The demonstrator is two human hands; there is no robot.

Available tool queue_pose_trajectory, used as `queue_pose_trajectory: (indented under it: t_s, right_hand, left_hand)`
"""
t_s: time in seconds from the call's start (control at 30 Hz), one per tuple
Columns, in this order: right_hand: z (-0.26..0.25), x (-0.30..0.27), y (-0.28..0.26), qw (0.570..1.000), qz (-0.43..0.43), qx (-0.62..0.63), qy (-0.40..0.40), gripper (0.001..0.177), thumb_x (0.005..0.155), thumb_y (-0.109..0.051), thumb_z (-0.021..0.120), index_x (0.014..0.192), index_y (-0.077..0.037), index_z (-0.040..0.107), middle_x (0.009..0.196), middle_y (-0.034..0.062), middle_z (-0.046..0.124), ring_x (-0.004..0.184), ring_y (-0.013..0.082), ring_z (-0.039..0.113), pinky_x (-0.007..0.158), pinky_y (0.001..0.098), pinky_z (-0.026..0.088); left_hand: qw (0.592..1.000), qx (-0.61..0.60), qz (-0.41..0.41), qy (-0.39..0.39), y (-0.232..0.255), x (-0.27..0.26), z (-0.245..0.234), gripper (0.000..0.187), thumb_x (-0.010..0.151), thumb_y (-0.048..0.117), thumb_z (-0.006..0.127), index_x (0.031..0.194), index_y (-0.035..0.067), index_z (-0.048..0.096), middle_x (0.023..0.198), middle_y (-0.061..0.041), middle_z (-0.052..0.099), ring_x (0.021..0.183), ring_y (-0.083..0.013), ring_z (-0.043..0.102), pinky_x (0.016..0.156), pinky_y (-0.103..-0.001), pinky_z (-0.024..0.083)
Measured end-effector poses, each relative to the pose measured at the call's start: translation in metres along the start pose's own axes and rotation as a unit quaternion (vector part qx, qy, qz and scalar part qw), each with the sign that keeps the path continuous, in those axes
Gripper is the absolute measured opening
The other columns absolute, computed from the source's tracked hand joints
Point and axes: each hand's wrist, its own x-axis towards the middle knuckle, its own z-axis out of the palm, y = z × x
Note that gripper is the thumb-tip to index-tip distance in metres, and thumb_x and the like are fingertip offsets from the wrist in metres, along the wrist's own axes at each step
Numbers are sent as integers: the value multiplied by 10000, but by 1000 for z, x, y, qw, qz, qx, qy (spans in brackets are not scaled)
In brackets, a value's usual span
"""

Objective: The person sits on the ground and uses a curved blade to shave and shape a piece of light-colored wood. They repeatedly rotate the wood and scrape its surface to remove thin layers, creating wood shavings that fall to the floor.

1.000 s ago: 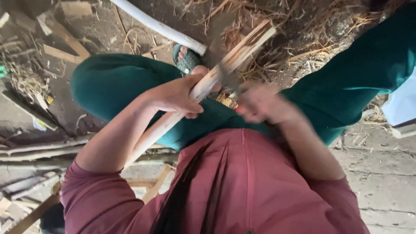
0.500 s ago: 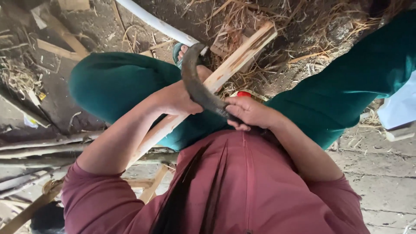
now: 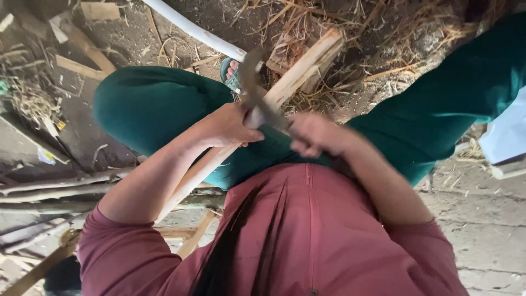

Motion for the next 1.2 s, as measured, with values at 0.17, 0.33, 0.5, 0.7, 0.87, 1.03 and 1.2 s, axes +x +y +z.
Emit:
queue_pose_trajectory:
  t_s: [0.17,0.33,0.5,0.7,0.87,1.03,1.2]
  right_hand:
    - [-82,-55,-44,958,-70,17,277,213,1040,-369,344,1168,-207,394,695,57,356,454,165,372,350,248,352]
    - [-32,-72,-65,951,-195,-21,240,239,1019,-227,365,1138,-29,425,627,146,415,383,237,456,331,292,411]
    - [21,-53,-94,969,-201,125,65,359,925,-242,558,1173,-56,378,667,69,511,478,111,412,355,207,280]
    - [17,15,-31,991,-121,-34,45,241,977,-80,332,1135,23,482,504,94,461,275,166,394,250,255,343]
    - [-8,-8,-64,982,-140,20,128,205,1017,-206,330,1054,-35,437,563,73,381,302,132,357,249,257,355]
    - [31,3,-61,993,-73,-32,83,168,922,-162,435,944,-20,521,483,9,444,303,90,381,251,228,297]
    - [-24,-2,-45,982,-103,3,158,305,1020,-262,306,1277,-115,378,576,74,374,344,158,411,243,259,327]
  left_hand:
    - [992,105,50,-47,28,-31,-8,780,709,302,672,1380,58,359,858,-168,631,598,-215,690,602,-337,606]
    - [984,172,-31,-34,103,-67,-15,500,816,260,545,1296,179,430,1113,-84,646,1044,-325,617,942,-544,419]
    - [921,363,74,121,65,-30,-60,560,750,370,627,1221,85,525,980,-213,642,919,-428,637,761,-504,517]
    - [909,406,38,83,61,-19,-60,526,736,429,661,1093,45,617,971,-227,660,943,-449,622,793,-532,489]
    - [920,373,49,113,55,-28,-61,557,685,419,667,1162,141,589,1006,-170,661,990,-403,613,817,-503,475]
    - [933,349,49,74,71,-37,-68,510,718,354,631,1157,99,575,1015,-181,657,1007,-407,606,826,-509,472]
    - [939,330,44,84,65,-34,-67,500,710,314,628,1159,98,580,1003,-200,659,1011,-431,598,847,-514,461]
